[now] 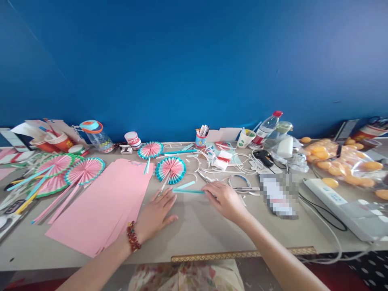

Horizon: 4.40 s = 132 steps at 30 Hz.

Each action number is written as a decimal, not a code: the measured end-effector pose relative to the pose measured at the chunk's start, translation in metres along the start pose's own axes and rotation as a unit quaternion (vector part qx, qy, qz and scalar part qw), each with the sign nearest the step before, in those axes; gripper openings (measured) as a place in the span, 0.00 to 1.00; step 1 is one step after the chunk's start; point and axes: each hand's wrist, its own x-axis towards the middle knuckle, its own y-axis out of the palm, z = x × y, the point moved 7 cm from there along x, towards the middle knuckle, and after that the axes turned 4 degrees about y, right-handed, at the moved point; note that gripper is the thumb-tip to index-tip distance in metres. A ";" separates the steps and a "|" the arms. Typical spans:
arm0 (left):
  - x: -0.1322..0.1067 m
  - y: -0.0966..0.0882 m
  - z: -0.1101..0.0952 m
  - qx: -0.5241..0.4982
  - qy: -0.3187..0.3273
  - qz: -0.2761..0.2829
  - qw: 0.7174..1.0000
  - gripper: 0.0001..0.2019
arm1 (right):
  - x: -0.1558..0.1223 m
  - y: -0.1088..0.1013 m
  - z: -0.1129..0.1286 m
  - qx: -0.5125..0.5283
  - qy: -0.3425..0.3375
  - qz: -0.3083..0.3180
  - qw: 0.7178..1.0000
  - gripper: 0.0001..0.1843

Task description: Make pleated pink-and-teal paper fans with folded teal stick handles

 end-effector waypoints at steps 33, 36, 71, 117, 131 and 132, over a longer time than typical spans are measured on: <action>-0.014 0.003 -0.035 -0.108 -0.098 0.005 0.989 0.08 | -0.070 0.047 0.017 -0.010 -0.030 0.037 0.999 0.11; -0.019 0.003 -0.029 -0.134 -0.111 -0.007 0.985 0.09 | -0.075 0.043 0.012 0.027 -0.001 0.023 0.999 0.11; -0.032 0.002 -0.007 -0.145 -0.245 -0.027 0.958 0.06 | -0.078 0.044 -0.010 0.064 0.155 0.024 0.986 0.07; -0.038 0.006 -0.017 -0.135 -0.270 -0.051 0.952 0.05 | -0.075 0.045 -0.014 0.069 0.185 0.049 0.979 0.07; -0.037 0.006 -0.016 -0.138 -0.263 -0.048 0.954 0.04 | -0.074 0.042 -0.010 0.050 0.176 0.035 0.982 0.07; -0.037 0.006 -0.016 -0.138 -0.263 -0.046 0.954 0.04 | -0.074 0.042 -0.010 0.052 0.176 0.034 0.982 0.07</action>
